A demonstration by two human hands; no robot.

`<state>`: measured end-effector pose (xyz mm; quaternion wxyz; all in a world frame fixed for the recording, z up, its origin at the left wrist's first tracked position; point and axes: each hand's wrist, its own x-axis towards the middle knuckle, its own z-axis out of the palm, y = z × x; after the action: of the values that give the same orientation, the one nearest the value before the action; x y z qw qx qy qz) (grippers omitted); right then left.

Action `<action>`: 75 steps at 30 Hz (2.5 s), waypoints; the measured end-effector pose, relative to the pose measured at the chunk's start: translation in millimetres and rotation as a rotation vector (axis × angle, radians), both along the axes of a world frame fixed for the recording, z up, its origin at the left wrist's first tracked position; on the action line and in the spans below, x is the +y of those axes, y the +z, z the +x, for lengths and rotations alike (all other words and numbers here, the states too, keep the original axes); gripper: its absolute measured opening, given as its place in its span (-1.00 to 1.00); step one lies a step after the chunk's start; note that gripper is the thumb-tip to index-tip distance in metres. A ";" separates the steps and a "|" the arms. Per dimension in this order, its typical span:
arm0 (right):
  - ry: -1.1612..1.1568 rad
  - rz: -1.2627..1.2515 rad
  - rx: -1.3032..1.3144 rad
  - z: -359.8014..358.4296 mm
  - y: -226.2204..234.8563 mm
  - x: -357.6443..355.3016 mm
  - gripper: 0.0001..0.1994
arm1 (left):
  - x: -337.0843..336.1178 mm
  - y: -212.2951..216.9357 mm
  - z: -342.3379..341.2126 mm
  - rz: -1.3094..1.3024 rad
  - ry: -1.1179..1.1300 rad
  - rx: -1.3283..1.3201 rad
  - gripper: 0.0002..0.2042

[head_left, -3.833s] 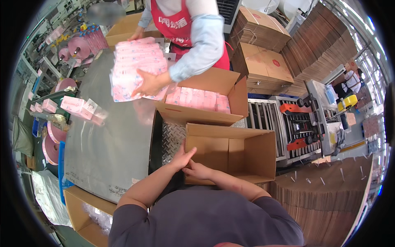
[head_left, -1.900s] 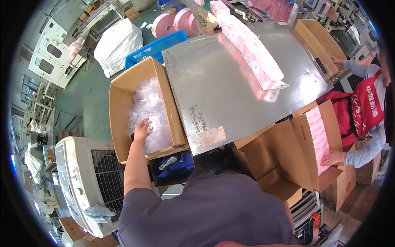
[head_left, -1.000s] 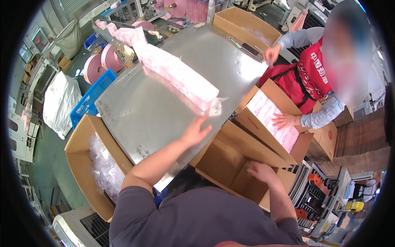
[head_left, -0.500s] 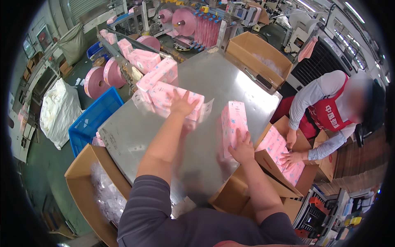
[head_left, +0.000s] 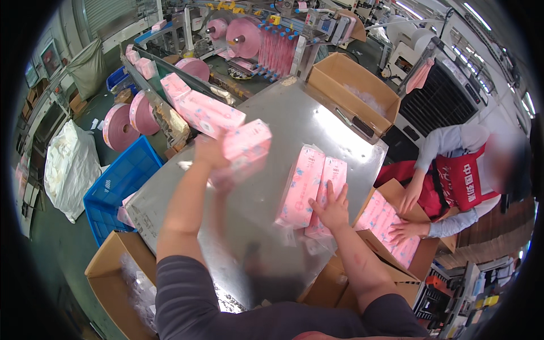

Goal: The person packs bundles of pink product into cardboard boxes, places the boxes on a conveyor belt, and feeds them into a taping machine while working alongside another person.

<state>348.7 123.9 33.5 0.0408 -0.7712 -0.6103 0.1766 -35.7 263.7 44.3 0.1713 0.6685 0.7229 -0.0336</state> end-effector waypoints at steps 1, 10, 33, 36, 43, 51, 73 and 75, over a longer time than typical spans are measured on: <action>-0.011 -0.001 0.005 0.8 -3.3 3.7 -0.02 | -2.0 -7.1 26.3 -0.057 -0.074 -0.101 0.20; -0.034 0.026 -0.026 4.9 -6.9 28.4 -0.02 | 59.7 -4.8 84.4 0.209 0.246 -0.195 -0.17; 0.084 0.001 0.145 32.3 -2.9 43.4 -0.04 | -65.1 -21.5 34.7 0.265 -0.337 -0.414 -0.47; 0.201 -0.052 0.148 19.5 9.9 4.8 -0.07 | -167.3 -15.3 21.7 0.343 -0.349 -0.339 -0.51; 0.290 -0.111 0.432 40.3 0.7 -136.2 -0.06 | -344.4 -38.6 -15.8 0.348 0.118 -0.820 -0.44; -0.655 -0.494 1.844 45.8 -86.1 -114.8 -0.37 | -321.0 -115.6 -41.6 -0.319 0.745 -1.647 -0.41; -0.345 -0.090 0.483 430.8 29.7 -359.2 -0.50 | -321.5 -69.3 374.2 -1.184 0.043 -1.282 -0.39; -0.361 -0.257 0.283 447.1 -49.5 -385.7 -0.51 | -299.2 -88.1 386.4 -1.029 -0.070 -1.058 -0.39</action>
<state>795.8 -261.8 -16.0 0.0583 -0.8341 -0.4237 0.3485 350.7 -35.6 -43.8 0.7878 0.4530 0.4147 -0.0470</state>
